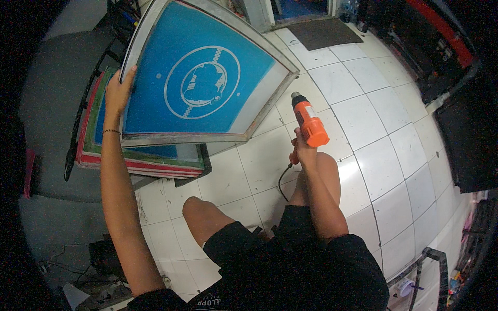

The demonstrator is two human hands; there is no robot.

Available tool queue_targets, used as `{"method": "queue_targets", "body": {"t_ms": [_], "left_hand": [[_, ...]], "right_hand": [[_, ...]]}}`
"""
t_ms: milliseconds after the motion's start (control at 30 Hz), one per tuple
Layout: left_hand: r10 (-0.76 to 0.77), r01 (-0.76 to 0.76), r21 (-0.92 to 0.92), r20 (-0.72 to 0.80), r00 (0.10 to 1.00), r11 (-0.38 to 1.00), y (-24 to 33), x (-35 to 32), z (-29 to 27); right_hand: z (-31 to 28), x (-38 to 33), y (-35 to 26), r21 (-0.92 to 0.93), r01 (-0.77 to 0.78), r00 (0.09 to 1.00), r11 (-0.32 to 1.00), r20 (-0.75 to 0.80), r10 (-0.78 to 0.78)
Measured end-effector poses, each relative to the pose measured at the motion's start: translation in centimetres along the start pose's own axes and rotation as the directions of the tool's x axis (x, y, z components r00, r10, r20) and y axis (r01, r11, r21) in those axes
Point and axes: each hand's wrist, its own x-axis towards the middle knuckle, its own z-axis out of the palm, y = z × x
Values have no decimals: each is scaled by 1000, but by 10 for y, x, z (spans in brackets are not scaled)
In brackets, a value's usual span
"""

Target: The person uses a heat gun to dry several screen-printing frames, turning each frame over and moving it to a stack.

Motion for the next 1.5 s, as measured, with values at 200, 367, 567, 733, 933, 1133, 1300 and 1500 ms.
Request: {"method": "queue_targets", "body": {"t_ms": [200, 367, 567, 733, 933, 1133, 1300, 1500], "left_hand": [[-20, 20, 5, 19, 1000, 1000, 1, 0, -1], [0, 0, 1, 9, 1000, 1000, -4, 2, 0], [-6, 6, -15, 36, 999, 1000, 1, 2, -1], [9, -9, -9, 30, 999, 1000, 1, 1, -1], [5, -4, -30, 21, 1000, 1000, 0, 1, 1], [15, -15, -23, 13, 1000, 1000, -1, 1, -1], [12, -11, -21, 12, 1000, 1000, 2, -1, -1], [6, -5, -26, 18, 1000, 1000, 6, -2, -1]], "right_hand": [[-1, -3, 0, 45, 58, 998, 997, -24, -57], [-1, -5, -3, 16, 27, 999, 1000, -42, -26], [-1, -2, 0, 18, 48, 995, 999, -91, -46], [-1, -2, 1, 41, 56, 994, 998, -98, -52], [-4, -2, 2, 28, 46, 996, 999, -73, -44], [-4, -3, -1, 5, 4, 999, 1000, -44, -4], [-3, -5, -3, 19, 42, 999, 999, -35, -42], [3, -10, -8, 25, 6, 1000, 1000, -28, -5]]}}
